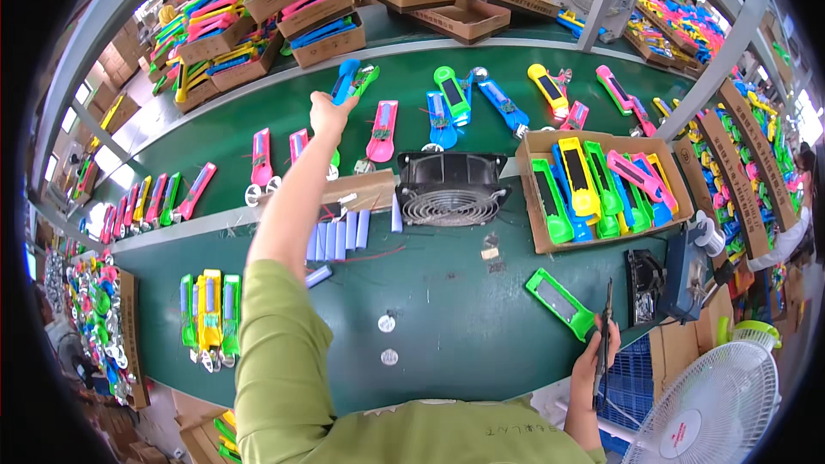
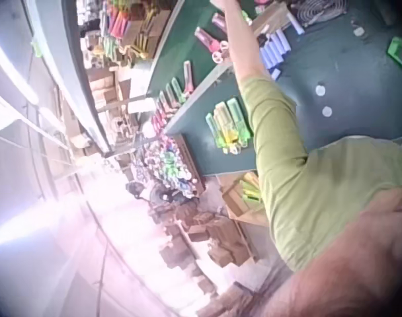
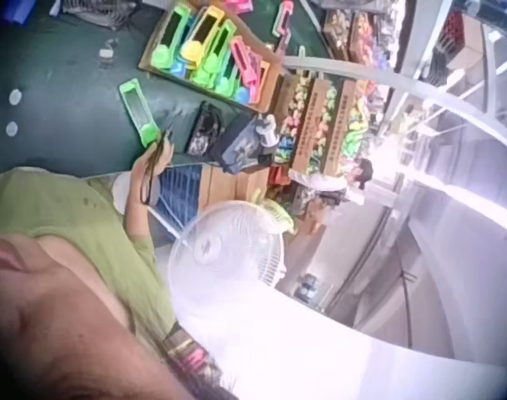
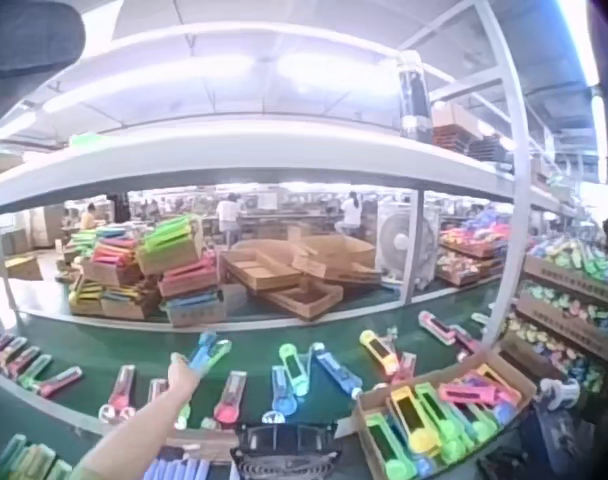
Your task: The person assembles flashlights by positioning electrical components into plastic flashlight casings and soldering the connections with a soldering iron. They fit the flashlight casing halves together and place the assembled flashlights onto the conveyor line.
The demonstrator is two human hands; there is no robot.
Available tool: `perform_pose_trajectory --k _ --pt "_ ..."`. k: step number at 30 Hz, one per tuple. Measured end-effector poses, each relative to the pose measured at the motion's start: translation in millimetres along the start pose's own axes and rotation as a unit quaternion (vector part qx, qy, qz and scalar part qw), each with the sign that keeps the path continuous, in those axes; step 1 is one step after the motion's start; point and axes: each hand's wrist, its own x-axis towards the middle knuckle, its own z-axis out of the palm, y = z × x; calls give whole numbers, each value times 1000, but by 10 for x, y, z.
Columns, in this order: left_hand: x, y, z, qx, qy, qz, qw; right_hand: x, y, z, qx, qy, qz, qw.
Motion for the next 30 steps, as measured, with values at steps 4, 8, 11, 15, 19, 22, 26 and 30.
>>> perform_pose_trajectory --k 4,8,11,15,19,22,26,30 --pt "205 -229 493 268 -214 35 939 2 -9 56 37 41 13 998" --pt "307 14 375 433 -224 209 848 -27 21 28 -2 -6 15 1000" --pt "76 94 286 379 -171 578 702 -32 43 20 -16 -4 3 1000" --pt "-212 56 257 270 -232 750 558 -10 41 46 -20 12 -15 1000" --pt "-201 392 -94 228 -196 660 688 8 7 38 -16 37 -17 999" --pt "-381 866 -669 134 -142 597 778 21 -32 10 -26 72 -23 997" --pt "-1055 1368 -1502 160 -153 630 744 62 -110 -52 8 86 -36 996" --pt "-2184 1203 -1948 200 -381 541 723 97 -200 -58 60 78 -73 992"
